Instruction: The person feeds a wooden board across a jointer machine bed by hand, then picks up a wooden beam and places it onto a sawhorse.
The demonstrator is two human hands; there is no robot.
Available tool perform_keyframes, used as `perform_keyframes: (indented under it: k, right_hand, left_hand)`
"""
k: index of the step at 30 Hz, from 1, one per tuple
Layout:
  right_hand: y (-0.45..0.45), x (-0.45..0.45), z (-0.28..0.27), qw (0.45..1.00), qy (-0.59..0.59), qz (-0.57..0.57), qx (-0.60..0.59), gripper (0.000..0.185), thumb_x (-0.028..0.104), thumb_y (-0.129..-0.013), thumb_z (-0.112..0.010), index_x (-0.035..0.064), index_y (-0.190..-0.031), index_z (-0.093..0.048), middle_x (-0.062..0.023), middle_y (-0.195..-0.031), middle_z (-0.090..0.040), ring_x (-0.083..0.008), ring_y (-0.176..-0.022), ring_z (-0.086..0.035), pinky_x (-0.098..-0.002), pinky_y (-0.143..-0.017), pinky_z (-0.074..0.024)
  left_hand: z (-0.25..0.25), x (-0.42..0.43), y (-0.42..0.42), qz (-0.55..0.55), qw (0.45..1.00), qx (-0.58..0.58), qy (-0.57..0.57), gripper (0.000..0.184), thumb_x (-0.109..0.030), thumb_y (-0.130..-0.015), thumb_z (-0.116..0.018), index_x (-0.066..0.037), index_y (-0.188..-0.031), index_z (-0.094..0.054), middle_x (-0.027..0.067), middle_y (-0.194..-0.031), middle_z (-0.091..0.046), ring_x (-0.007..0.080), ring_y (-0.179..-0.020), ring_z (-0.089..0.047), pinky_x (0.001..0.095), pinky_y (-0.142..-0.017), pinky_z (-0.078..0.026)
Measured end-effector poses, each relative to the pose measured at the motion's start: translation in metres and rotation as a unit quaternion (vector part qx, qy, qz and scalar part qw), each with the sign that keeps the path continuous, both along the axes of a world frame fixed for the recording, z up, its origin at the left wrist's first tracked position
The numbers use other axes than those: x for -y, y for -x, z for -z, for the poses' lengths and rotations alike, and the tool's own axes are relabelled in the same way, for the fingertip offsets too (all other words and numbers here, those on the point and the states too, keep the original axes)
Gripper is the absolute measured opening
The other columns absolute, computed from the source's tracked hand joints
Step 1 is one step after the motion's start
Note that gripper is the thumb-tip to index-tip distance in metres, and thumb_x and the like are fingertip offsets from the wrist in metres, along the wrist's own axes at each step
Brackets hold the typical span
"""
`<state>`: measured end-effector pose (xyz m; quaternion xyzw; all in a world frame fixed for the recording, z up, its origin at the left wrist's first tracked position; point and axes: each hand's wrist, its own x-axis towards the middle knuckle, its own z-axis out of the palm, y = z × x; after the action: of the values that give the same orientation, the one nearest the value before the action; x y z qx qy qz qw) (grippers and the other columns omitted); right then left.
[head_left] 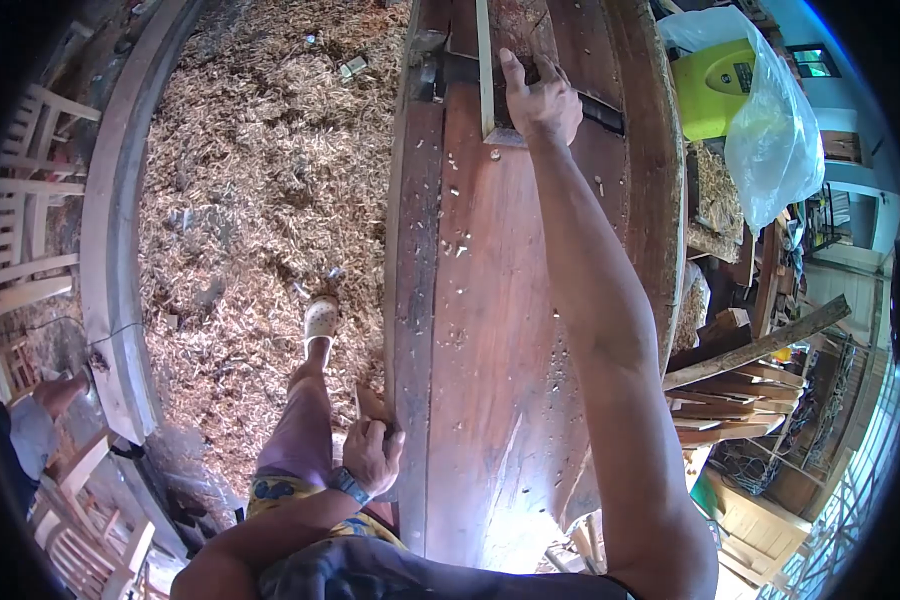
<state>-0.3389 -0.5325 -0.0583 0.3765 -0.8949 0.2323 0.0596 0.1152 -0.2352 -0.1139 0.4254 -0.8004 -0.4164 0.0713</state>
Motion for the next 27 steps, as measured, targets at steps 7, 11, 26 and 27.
perform_keyframes:
  k: [7, 11, 26, 27]
  right_hand:
    - [0.016, 0.029, 0.004, 1.000, -0.001, 0.004, -0.020, 0.089, 0.086, -0.083, -0.040, 0.0192, -0.138, -0.061, -0.0186, -0.135, -0.062, -0.0380, -0.125, -0.058, -0.0470, -0.106, -0.0454]
    - [0.023, 0.045, 0.000, 0.999, -0.008, 0.016, -0.028, 0.088, 0.086, -0.082, -0.040, 0.0216, -0.139, -0.061, -0.0189, -0.134, -0.063, -0.0381, -0.124, -0.059, -0.0475, -0.106, -0.0455]
    - [0.081, 0.157, 0.005, 0.999, -0.030, 0.033, -0.007, 0.103, 0.090, -0.079, -0.042, 0.0094, -0.140, -0.058, -0.0258, -0.136, -0.059, -0.0418, -0.128, -0.055, -0.0480, -0.109, -0.0424]
    - [0.081, 0.155, 0.004, 1.000, -0.006, -0.018, 0.023, 0.109, 0.091, -0.077, -0.043, 0.0043, -0.143, -0.053, -0.0266, -0.142, -0.054, -0.0417, -0.132, -0.052, -0.0485, -0.110, -0.0415]
  left_hand:
    - [-0.001, -0.001, -0.001, -0.008, 1.000, 0.002, -0.023, 0.028, -0.027, -0.089, -0.068, -0.004, -0.088, -0.051, 0.0198, -0.087, -0.054, 0.0403, -0.082, -0.056, 0.0519, -0.073, -0.046]
    - [-0.002, 0.002, 0.001, -0.009, 1.000, -0.012, -0.015, 0.027, -0.027, -0.089, -0.069, -0.005, -0.087, -0.052, 0.0196, -0.086, -0.055, 0.0402, -0.081, -0.056, 0.0518, -0.072, -0.045]
    - [0.015, -0.001, -0.008, 0.022, 0.997, -0.077, -0.022, 0.032, -0.030, -0.086, -0.072, -0.006, -0.083, -0.052, 0.0226, -0.083, -0.056, 0.0434, -0.081, -0.056, 0.0547, -0.071, -0.043]
    - [0.012, 0.004, -0.007, 0.052, 0.995, -0.083, 0.002, 0.032, -0.030, -0.086, -0.072, -0.006, -0.083, -0.053, 0.0228, -0.083, -0.056, 0.0435, -0.080, -0.056, 0.0550, -0.071, -0.043]
